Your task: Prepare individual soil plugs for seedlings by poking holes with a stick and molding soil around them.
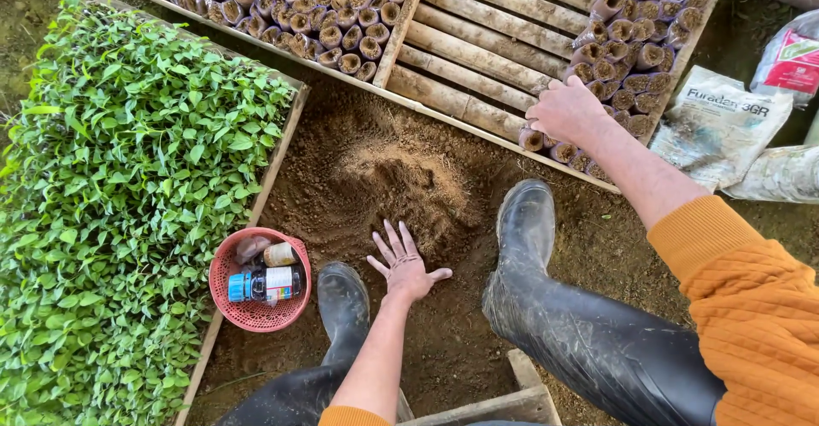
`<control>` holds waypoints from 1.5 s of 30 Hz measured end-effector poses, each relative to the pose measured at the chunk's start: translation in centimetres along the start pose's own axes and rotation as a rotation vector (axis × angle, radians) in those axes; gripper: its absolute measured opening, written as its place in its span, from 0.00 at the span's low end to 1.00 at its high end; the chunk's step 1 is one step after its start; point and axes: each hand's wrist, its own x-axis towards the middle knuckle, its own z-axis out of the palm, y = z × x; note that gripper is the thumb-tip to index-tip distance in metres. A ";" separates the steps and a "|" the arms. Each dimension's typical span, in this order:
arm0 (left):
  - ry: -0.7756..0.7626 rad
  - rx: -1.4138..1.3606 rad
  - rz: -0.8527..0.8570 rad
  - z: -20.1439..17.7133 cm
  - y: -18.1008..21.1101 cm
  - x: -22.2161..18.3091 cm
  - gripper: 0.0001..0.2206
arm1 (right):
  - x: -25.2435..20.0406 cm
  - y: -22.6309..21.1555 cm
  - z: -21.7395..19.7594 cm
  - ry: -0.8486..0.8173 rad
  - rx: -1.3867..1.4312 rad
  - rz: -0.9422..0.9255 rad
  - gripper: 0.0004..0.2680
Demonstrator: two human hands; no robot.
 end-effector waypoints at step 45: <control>-0.044 -0.174 0.140 -0.8 -2.5 -0.4 0.58 | -5.3 -3.2 5.7 0.663 0.448 0.459 0.12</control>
